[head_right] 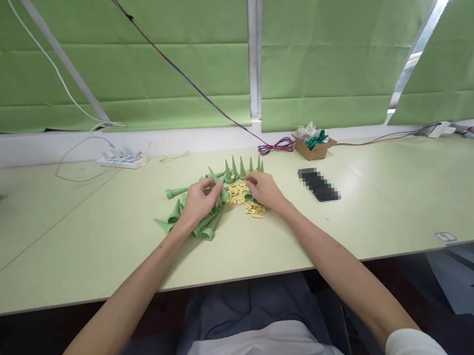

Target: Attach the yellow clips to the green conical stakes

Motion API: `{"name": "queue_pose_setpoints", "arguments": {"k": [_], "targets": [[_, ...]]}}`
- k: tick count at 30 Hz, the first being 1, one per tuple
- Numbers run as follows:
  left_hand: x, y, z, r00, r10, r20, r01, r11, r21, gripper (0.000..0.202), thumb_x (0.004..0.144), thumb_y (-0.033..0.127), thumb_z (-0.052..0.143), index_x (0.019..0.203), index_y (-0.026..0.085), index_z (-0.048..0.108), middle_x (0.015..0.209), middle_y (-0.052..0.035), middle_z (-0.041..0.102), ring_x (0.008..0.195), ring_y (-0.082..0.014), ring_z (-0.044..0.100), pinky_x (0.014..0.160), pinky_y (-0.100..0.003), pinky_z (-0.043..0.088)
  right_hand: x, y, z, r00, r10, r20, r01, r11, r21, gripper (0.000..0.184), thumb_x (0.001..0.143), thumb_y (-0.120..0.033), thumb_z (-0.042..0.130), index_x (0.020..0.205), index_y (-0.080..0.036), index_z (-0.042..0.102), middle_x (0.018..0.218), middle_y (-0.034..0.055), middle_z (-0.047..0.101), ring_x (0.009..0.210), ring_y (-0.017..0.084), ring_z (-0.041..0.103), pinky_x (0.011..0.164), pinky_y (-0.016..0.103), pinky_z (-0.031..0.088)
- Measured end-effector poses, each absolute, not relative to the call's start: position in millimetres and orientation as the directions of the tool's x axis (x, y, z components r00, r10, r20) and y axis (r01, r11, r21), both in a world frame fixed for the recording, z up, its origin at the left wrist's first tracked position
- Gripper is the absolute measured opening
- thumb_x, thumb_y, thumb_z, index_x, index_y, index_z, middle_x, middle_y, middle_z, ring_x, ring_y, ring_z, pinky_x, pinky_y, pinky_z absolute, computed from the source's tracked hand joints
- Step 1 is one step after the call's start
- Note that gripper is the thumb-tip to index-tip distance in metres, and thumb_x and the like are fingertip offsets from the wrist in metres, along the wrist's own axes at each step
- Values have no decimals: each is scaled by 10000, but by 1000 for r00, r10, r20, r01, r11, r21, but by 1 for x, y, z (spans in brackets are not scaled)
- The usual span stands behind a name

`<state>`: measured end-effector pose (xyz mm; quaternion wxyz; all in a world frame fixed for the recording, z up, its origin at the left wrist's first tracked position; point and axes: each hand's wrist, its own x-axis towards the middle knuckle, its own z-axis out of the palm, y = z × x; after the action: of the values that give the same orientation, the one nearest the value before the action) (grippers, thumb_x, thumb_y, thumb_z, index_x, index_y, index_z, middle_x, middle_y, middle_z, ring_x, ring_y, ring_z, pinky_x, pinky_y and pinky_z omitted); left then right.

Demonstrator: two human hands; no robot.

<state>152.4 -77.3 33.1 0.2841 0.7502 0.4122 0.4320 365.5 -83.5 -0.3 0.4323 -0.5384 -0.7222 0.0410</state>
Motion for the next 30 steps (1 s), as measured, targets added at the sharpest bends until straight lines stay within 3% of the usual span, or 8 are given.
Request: {"name": "queue_pose_setpoints", "arguments": {"k": [5,10,17,25,30], "targets": [[153,-76,31,293,856,427,387,-514,766,318,882,439,540,693,186,508,602,4,553,509,-128,486,526,-270,382,359,-86,-1,-108,848,520,793,389,-468,128,857,-177,577,915,-157,689,873,73,725,795,197,645,774,317,464],[154,-74,27,323,836,443,379,-543,749,254,888,400,525,793,173,586,772,-37,652,581,-138,542,567,-273,425,354,-89,-1,-202,869,452,835,394,-385,129,845,-219,635,919,-146,711,940,101,715,912,239,613,882,366,426],[154,-74,25,337,833,439,393,-548,739,164,882,325,516,877,177,585,897,-69,691,691,-162,607,632,-278,472,351,-94,0,-257,894,368,867,381,-320,144,836,-255,642,908,-161,725,941,105,660,938,250,567,878,370,395],[154,-75,25,364,823,436,433,-564,703,251,905,395,498,757,192,512,773,-32,623,564,-139,523,568,-283,423,346,-99,3,-256,916,309,890,349,-295,218,859,-219,596,1034,-154,710,1002,114,660,1045,281,557,894,376,370],[154,-76,25,371,812,450,438,-581,686,244,899,385,505,745,196,497,719,-20,592,557,-143,510,561,-280,414,345,-99,0,-266,915,303,898,350,-267,199,880,-197,573,1007,-155,720,1014,121,649,1063,287,545,899,387,359]]}}
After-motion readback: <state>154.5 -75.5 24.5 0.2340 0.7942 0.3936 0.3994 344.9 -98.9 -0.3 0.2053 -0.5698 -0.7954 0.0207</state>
